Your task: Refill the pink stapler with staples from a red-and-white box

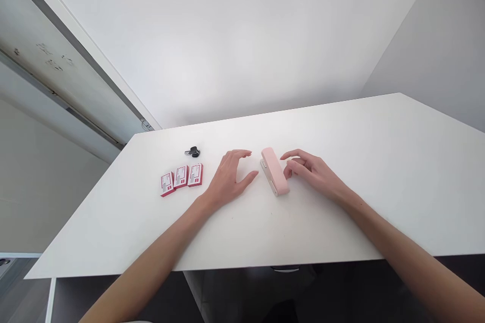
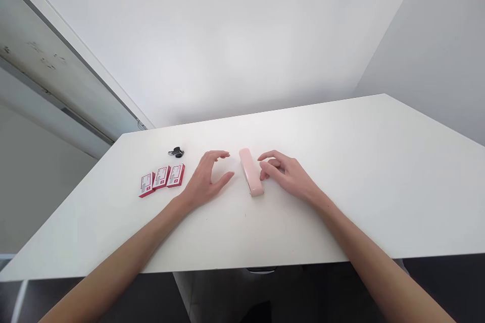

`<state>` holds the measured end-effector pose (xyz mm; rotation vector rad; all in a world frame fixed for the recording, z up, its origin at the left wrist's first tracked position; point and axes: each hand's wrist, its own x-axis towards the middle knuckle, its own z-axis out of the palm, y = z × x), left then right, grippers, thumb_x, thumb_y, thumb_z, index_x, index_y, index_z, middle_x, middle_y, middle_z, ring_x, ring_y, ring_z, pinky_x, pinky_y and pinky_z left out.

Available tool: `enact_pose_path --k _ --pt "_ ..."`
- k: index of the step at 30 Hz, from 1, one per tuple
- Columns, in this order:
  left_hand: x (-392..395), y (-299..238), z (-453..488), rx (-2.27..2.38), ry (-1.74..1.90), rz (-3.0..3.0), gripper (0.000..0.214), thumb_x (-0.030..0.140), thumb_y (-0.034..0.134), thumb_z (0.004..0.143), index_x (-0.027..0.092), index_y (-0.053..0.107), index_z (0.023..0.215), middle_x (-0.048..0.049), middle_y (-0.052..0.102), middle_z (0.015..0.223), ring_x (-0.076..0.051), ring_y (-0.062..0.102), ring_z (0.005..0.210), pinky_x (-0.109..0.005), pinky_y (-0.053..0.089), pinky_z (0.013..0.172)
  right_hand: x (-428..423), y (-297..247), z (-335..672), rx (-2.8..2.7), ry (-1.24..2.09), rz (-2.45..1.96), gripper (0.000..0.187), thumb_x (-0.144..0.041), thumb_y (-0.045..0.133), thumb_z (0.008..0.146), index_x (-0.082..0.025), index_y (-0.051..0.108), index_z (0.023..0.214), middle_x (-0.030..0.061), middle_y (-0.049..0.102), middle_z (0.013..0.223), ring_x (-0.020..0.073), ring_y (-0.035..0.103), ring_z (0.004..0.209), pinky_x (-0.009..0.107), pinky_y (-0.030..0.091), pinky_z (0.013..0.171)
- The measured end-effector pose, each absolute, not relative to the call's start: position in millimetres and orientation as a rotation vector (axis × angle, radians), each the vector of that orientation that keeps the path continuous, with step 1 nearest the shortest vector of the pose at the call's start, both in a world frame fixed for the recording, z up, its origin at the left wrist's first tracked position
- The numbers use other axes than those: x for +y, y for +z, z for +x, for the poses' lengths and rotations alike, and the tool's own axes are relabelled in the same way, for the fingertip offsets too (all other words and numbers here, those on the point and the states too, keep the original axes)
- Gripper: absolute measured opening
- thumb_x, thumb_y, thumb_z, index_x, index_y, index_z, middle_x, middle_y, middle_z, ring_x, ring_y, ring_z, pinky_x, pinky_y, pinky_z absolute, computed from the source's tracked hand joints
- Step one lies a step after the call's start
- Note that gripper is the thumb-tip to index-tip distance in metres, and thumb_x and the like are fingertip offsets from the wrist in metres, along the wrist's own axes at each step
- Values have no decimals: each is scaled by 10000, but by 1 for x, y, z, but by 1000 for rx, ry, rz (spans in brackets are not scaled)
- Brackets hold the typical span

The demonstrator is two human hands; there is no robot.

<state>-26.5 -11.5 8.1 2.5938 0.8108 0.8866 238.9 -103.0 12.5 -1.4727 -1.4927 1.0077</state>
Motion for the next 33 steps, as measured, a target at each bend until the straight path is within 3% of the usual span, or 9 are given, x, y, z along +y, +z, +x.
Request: enact_pose_path --k 5,10,13,16,23,29,33 --pt "-8 14 -59 896 973 2822 342 331 605 1028 255 539 1355 -111 656 1333 -277 603 1275 -493 463 1111 -102 7 240 -1360 1000 -1496 408 -668 554 1005 -291 675 1104 36 800 944 248 700 955 374 477 832" --pt "3 33 -139 1212 854 2859 379 425 625 997 250 570 1328 -116 661 1348 -313 572 1322 -546 398 1162 -100 1 241 -1349 980 -1497 458 -712 553 986 -281 681 1076 50 805 950 252 702 959 372 479 816" --pt "7 42 -181 1361 586 2730 571 563 658 948 247 524 1405 -126 595 1475 -341 493 1417 -558 368 1200 -100 0 242 -1350 978 -1495 482 -727 550 978 -273 683 1071 58 808 959 254 704 962 377 483 817" --pt "5 46 -203 1452 341 2563 772 671 677 892 266 452 1510 -125 515 1570 -367 474 1436 -533 432 1155 -101 0 243 -1364 969 -1487 479 -723 553 979 -269 682 1063 55 810 951 252 710 955 386 486 836" --pt "-3 43 -207 1547 345 2404 734 718 617 919 273 486 1488 -103 580 1502 -310 616 1248 -438 532 1001 -100 0 242 -1378 948 -1482 472 -717 556 979 -267 680 1044 56 810 939 254 718 955 392 494 846" --pt "5 50 -201 1535 531 2414 855 776 704 825 251 483 1462 -105 648 1439 -315 624 1288 -432 531 1026 -100 -1 243 -1367 956 -1462 461 -709 561 980 -267 678 1038 45 811 920 238 716 927 372 492 843" --pt "9 58 -184 1428 470 2461 810 771 714 822 270 509 1424 -103 594 1521 -331 584 1366 -451 519 1068 -100 -1 242 -1366 960 -1454 444 -690 559 989 -265 679 1038 46 810 930 236 709 932 379 486 862"
